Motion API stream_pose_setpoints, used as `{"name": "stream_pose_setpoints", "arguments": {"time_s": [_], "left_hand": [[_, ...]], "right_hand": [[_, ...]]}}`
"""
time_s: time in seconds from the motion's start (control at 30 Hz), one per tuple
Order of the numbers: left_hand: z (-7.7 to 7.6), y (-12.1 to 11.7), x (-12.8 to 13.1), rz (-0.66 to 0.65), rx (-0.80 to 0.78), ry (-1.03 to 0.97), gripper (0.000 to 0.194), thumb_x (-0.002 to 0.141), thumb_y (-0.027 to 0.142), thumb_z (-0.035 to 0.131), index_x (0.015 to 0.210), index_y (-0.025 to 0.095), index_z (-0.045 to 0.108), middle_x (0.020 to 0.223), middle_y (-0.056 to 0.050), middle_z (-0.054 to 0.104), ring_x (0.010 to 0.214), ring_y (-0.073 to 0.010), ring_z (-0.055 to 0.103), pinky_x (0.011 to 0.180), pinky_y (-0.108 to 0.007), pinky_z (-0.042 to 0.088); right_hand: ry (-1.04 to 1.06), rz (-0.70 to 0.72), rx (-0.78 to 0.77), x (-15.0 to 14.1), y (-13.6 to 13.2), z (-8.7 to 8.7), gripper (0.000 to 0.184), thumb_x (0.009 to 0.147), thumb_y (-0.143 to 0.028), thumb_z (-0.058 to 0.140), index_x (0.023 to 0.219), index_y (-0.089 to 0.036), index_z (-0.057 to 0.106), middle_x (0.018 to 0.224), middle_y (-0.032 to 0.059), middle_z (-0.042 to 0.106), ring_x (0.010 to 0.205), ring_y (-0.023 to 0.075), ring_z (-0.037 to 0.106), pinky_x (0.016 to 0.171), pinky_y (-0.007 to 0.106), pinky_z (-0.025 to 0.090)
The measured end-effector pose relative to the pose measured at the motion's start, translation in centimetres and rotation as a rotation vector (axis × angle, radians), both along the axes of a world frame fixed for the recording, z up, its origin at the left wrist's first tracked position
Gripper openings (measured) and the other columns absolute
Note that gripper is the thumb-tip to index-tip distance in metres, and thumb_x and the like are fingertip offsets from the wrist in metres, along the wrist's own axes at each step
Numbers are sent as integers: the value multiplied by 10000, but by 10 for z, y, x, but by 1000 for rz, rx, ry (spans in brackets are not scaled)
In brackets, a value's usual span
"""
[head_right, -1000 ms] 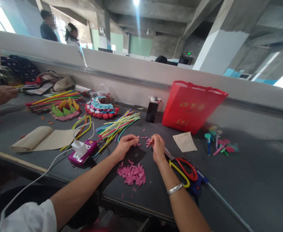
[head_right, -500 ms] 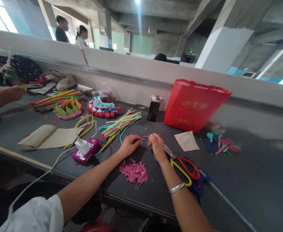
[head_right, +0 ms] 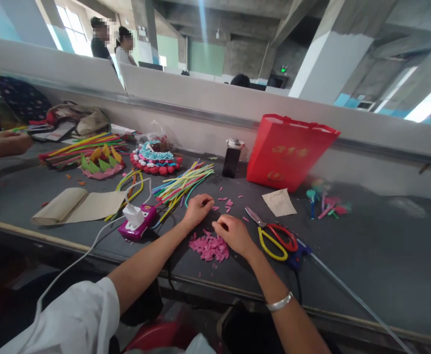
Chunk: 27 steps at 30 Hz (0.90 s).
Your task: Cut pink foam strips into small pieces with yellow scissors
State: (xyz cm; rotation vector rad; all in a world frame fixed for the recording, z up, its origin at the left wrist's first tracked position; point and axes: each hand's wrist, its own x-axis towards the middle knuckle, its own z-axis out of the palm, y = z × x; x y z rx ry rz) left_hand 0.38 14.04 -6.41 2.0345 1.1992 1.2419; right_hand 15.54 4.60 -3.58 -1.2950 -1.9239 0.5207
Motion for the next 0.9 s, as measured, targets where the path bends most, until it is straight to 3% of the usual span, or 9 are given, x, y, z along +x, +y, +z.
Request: {"name": "stream_pose_setpoints", "arguments": {"time_s": [0.2, 0.43, 0.53, 0.73, 0.9], "left_hand": [[3, -5, 0, -10, -4, -30, 131, 804, 210, 556, 764, 193, 679, 709, -22, 636, 724, -166, 550, 687, -266, 399], [5, -9, 2, -48, -22, -47, 112, 792, 202, 573, 758, 195, 679, 706, -18, 640, 717, -162, 549, 691, -266, 406], [8, -13, 4, -109, -42, -58, 103, 787, 215, 586, 749, 192, 679, 710, -16, 650, 718, -158, 554, 699, -263, 404], [18, -28, 6, -290, -136, -90, 154, 795, 278, 578, 780, 167, 685, 710, -11, 656, 668, -143, 554, 631, -246, 395], [24, -38, 8, -442, -235, -94, 220, 773, 353, 607, 752, 146, 682, 673, -11, 633, 648, -138, 540, 624, -241, 404]], "right_hand": [[-93, -146, 24, 14, -20, -8, 116, 853, -284, 551, 807, -246, 650, 790, 9, 640, 767, 178, 569, 718, 283, 400], [-138, -184, -1, 2, -19, -21, 217, 764, -310, 676, 573, -246, 594, 634, 11, 600, 671, 189, 530, 664, 300, 355], [-97, -171, -15, 1, -20, -25, 181, 753, -256, 663, 589, -242, 588, 646, 10, 605, 687, 192, 539, 679, 306, 364], [83, -198, -54, 13, -14, -24, 156, 867, -311, 487, 771, -227, 577, 746, 20, 665, 682, 179, 607, 658, 299, 441], [154, -185, -67, 16, -11, -26, 103, 835, -273, 473, 776, -224, 541, 687, 9, 649, 600, 170, 600, 594, 288, 450]]}}
